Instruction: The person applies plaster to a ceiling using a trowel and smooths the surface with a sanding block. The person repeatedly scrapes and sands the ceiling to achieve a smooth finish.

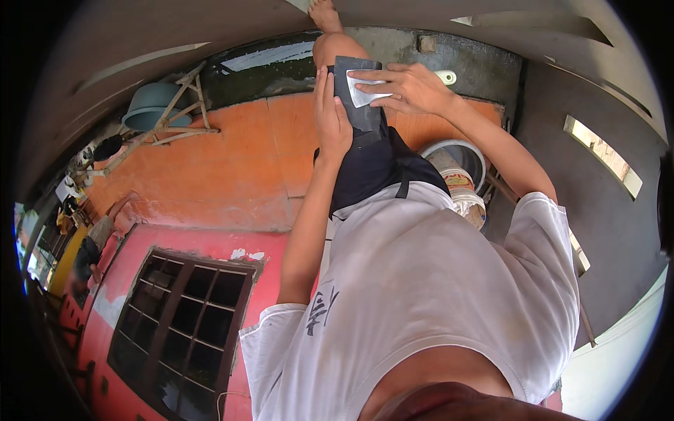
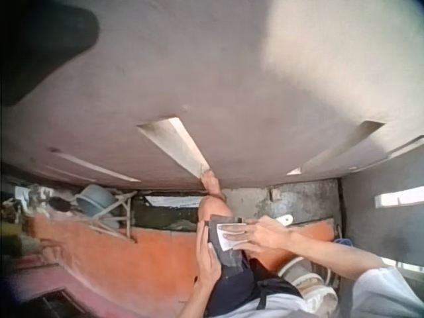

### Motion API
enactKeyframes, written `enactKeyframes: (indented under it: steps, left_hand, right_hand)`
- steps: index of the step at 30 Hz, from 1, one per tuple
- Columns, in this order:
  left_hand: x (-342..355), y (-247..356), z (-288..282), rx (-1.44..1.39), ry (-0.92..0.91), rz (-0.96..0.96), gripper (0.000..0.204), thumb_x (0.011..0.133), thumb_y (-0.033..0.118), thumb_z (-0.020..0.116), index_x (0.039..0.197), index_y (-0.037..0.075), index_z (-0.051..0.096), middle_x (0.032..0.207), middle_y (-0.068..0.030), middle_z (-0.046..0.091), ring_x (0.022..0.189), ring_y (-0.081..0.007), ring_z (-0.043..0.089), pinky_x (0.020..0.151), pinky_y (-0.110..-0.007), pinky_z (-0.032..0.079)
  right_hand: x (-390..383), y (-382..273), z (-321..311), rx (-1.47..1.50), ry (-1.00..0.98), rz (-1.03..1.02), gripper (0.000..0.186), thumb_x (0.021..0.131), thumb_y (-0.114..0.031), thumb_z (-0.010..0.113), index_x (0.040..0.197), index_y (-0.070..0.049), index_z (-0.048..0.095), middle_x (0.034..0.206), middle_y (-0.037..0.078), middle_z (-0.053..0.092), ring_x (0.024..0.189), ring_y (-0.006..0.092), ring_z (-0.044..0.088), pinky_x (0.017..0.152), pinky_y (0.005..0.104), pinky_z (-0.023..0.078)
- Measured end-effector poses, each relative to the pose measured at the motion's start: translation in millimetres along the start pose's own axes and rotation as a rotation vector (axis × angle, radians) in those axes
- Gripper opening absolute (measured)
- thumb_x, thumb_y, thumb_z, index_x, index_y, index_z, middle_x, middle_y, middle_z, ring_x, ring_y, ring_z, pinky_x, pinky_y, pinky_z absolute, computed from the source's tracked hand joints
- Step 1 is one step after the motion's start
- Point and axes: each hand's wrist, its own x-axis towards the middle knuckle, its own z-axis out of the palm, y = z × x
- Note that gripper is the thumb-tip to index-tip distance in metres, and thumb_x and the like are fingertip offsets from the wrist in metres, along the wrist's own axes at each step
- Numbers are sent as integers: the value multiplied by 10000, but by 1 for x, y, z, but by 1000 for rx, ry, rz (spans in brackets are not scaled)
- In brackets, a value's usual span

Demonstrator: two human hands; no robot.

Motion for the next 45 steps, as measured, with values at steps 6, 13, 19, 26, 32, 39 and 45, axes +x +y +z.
enactKeyframes:
  steps: [6, 13, 19, 26, 32, 39, 45]
  left_hand:
    - [-4, 9, -3, 34, 138, -169, 346, 1077, 153, 552, 1364, -40, 549, 1454, -238, 481, 1315, -395, 482, 1139, -486, 372]
    - [22, 13, -13, -32, 221, -249, 141, 994, 120, 707, 1081, 10, 703, 996, -96, 630, 909, -246, 563, 830, -362, 458]
    - [65, 29, -28, -118, 165, -322, 167, 1004, 147, 721, 1113, 24, 750, 914, -41, 615, 811, -127, 540, 701, -277, 444]
    - [55, 49, -24, -82, 280, -278, 154, 1003, 140, 717, 1108, 33, 754, 959, -48, 627, 851, -152, 563, 709, -293, 430]
    - [53, 42, -24, -84, 371, -201, 143, 980, 141, 738, 1092, 54, 759, 1001, -78, 670, 891, -197, 640, 678, -320, 432]
    - [58, 49, -26, -69, 367, -210, 141, 1000, 139, 723, 1095, 50, 777, 975, -43, 642, 834, -129, 551, 660, -277, 369]
    - [64, 51, -22, -87, 366, -195, 138, 992, 138, 727, 1090, 57, 781, 966, -39, 641, 809, -123, 545, 641, -272, 350]
  right_hand:
    - [3, -7, 10, -21, 36, -50, 344, 969, -400, 679, 1271, -249, 747, 1546, -137, 562, 934, 209, 717, 721, 347, 639]
    - [12, -11, 19, 2, 174, 114, 410, 931, -367, 730, 1318, -232, 737, 1551, -115, 565, 846, 214, 684, 720, 324, 622]
    - [29, -13, -7, 82, 322, 109, 448, 888, -326, 788, 1313, -190, 750, 1521, -44, 605, 821, 253, 698, 735, 353, 615]
    - [33, -25, -49, 52, 206, 105, 438, 897, -323, 777, 1299, -150, 754, 1500, -10, 624, 857, 281, 716, 759, 368, 612]
    - [41, -29, -65, 13, 134, 79, 373, 900, -305, 768, 1231, -134, 781, 1491, -22, 634, 812, 266, 696, 726, 365, 608]
    - [46, -25, -69, -10, 119, 34, 390, 908, -333, 754, 1261, -169, 764, 1499, -48, 626, 765, 260, 673, 678, 361, 601]
    - [47, -33, -85, 15, -28, 13, 454, 880, -308, 780, 1309, -167, 744, 1505, -34, 623, 745, 265, 647, 687, 351, 594]
